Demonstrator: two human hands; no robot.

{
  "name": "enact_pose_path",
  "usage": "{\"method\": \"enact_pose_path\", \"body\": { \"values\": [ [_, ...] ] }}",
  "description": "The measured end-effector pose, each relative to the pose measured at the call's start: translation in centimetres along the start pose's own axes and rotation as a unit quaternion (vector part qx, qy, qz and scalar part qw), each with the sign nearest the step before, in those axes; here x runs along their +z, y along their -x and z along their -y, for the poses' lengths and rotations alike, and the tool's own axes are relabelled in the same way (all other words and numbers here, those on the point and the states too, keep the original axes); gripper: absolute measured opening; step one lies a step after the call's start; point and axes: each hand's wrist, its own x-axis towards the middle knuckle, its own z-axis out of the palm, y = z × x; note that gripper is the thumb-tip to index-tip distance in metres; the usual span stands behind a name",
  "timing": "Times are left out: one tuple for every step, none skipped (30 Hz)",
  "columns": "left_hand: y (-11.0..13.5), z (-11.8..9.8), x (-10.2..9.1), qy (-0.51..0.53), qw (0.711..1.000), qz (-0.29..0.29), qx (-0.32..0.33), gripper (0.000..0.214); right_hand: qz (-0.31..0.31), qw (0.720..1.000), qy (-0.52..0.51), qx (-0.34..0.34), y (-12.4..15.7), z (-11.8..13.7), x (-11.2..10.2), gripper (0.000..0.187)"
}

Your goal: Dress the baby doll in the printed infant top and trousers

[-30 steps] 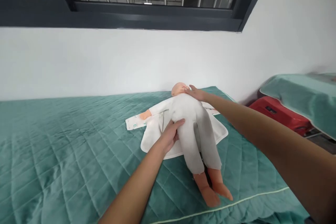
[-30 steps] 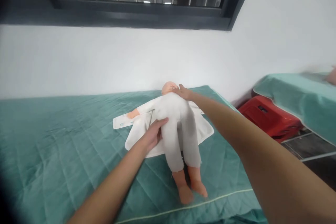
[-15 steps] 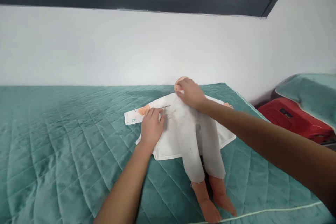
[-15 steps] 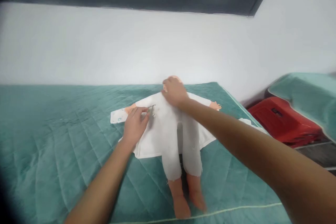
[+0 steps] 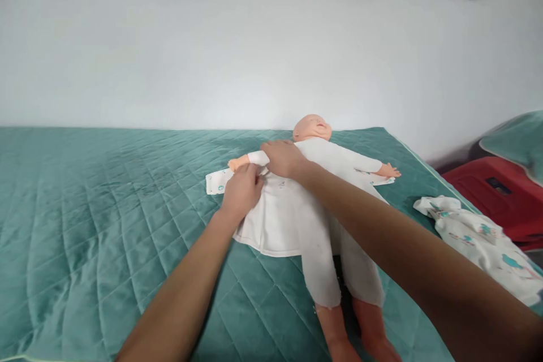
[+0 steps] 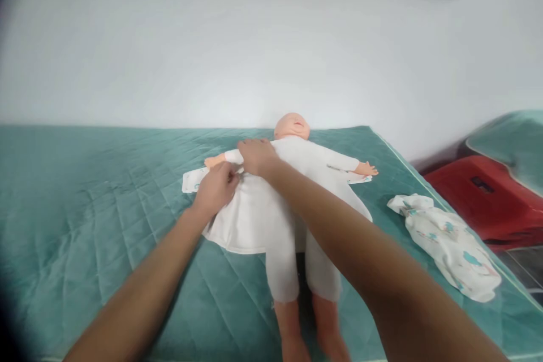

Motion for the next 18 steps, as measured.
{"method": "enact_pose_path", "body": {
  "values": [
    [0.1,0.3,-0.1,0.039,0.999,-0.014,-0.019,0.008,-0.011,1.0,-0.015,0.009,0.2,-0.3,-0.3,0.029],
    [0.2,0.7,-0.2,0.082,0.995,-0.03,-0.04,0.01,-0.022,0.999,-0.035,0.017,0.4,-0.6,-0.6,0.03],
    [0.3,0.9,-0.3,0.126,0.989,-0.047,-0.061,0.012,-0.031,0.998,-0.058,0.022,0.6,-0.9,-0.9,0.03],
    [0.3,1.1,-0.4,0.166,0.981,-0.062,-0.08,0.013,-0.035,0.996,-0.083,0.022,0.8,-1.2,-1.2,0.029],
    [0.4,1.3,-0.5,0.201,0.972,-0.073,-0.098,0.014,-0.032,0.994,-0.106,0.017,1.1,-1.5,-1.5,0.028],
    [0.4,1.4,-0.6,0.23,0.963,-0.081,-0.113,0.014,-0.022,0.992,-0.126,0.007,1.3,-1.8,-1.8,0.027],
    [0.5,1.4,-0.8,0.253,0.956,-0.085,-0.124,0.013,-0.007,0.99,-0.143,-0.006,1.6,-2.0,-2.0,0.028],
    [0.5,1.5,-0.9,0.27,0.95,-0.086,-0.132,0.011,0.009,0.987,-0.157,-0.018,1.8,-2.2,-2.3,0.031],
    [0.5,1.5,-1.1,0.283,0.945,-0.086,-0.138,0.009,0.021,0.986,-0.164,-0.027,2.0,-2.3,-2.4,0.036],
    [0.5,1.5,-1.2,0.296,0.94,-0.086,-0.143,0.007,0.031,0.985,-0.165,-0.031,2.2,-2.4,-2.5,0.039],
    [0.5,1.6,-1.4,0.311,0.934,-0.087,-0.152,0.006,0.036,0.986,-0.161,-0.033,2.3,-2.4,-2.6,0.042],
    [0.5,1.7,-1.5,0.331,0.925,-0.088,-0.163,0.005,0.038,0.987,-0.153,-0.031,2.3,-2.4,-2.5,0.043],
    [0.6,1.8,-1.5,0.358,0.912,-0.091,-0.178,0.005,0.039,0.988,-0.144,-0.028,2.3,-2.4,-2.4,0.044],
    [0.6,1.9,-1.5,0.392,0.894,-0.095,-0.194,0.006,0.042,0.99,-0.135,-0.025,2.3,-2.3,-2.3,0.045],
    [0.7,2.0,-1.4,0.427,0.874,-0.101,-0.21,0.009,0.046,0.991,-0.126,-0.021,2.2,-2.3,-2.1,0.046],
    [0.7,2.1,-1.4,0.458,0.853,-0.11,-0.223,0.012,0.051,0.992,-0.117,-0.019,2.1,-2.3,-1.9,0.047],
    [0.8,2.2,-1.3,0.481,0.837,-0.121,-0.231,0.016,0.055,0.993,-0.108,-0.015,2.0,-2.2,-1.8,0.048],
    [0.8,2.2,-1.2,0.495,0.826,-0.131,-0.235,0.02,0.059,0.993,-0.099,-0.012,2.0,-2.2,-1.7,0.049]
  ]
}}
